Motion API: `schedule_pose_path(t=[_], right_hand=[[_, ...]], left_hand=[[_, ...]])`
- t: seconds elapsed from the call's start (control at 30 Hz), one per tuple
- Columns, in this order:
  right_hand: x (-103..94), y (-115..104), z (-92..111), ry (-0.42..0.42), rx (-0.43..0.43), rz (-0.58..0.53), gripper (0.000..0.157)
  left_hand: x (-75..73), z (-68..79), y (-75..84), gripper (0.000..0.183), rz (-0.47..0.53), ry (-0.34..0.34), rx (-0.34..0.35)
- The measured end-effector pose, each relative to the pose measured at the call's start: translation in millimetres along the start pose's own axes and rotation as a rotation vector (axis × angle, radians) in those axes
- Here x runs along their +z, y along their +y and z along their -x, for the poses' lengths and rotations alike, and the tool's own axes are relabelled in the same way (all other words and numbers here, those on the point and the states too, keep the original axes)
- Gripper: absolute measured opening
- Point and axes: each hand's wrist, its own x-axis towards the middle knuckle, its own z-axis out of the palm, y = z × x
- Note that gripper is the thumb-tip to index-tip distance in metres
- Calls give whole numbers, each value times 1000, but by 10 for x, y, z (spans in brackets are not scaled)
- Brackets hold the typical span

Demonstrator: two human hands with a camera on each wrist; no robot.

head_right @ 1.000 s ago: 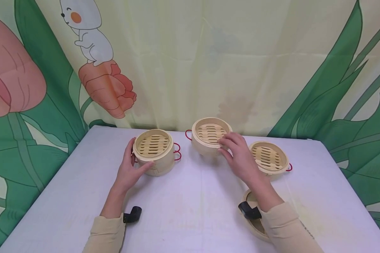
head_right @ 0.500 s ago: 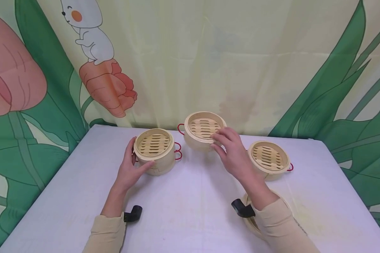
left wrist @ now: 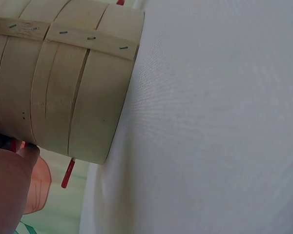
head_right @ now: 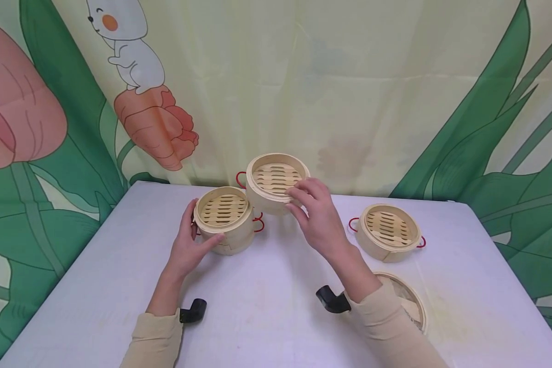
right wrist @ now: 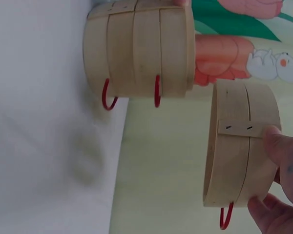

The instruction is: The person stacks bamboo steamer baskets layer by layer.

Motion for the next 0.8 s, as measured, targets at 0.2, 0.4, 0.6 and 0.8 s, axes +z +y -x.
schedule_pose_path(t=[0.2, 0.4, 0.6, 0.8], right_hand=[[105, -88, -61, 0, 3, -13, 27], [182, -153, -100, 0, -7, -14, 27], [244, -226, -124, -8, 6, -31, 27], [313, -318, -136, -30, 44, -31, 26]], left_hand=[[-8, -1, -16, 110, 0, -3, 0], [-14, 4, -22, 111, -10, -8, -5], [-18, 2, -20, 111, -1, -5, -3], [-14, 6, -15, 111, 4, -10, -9]])
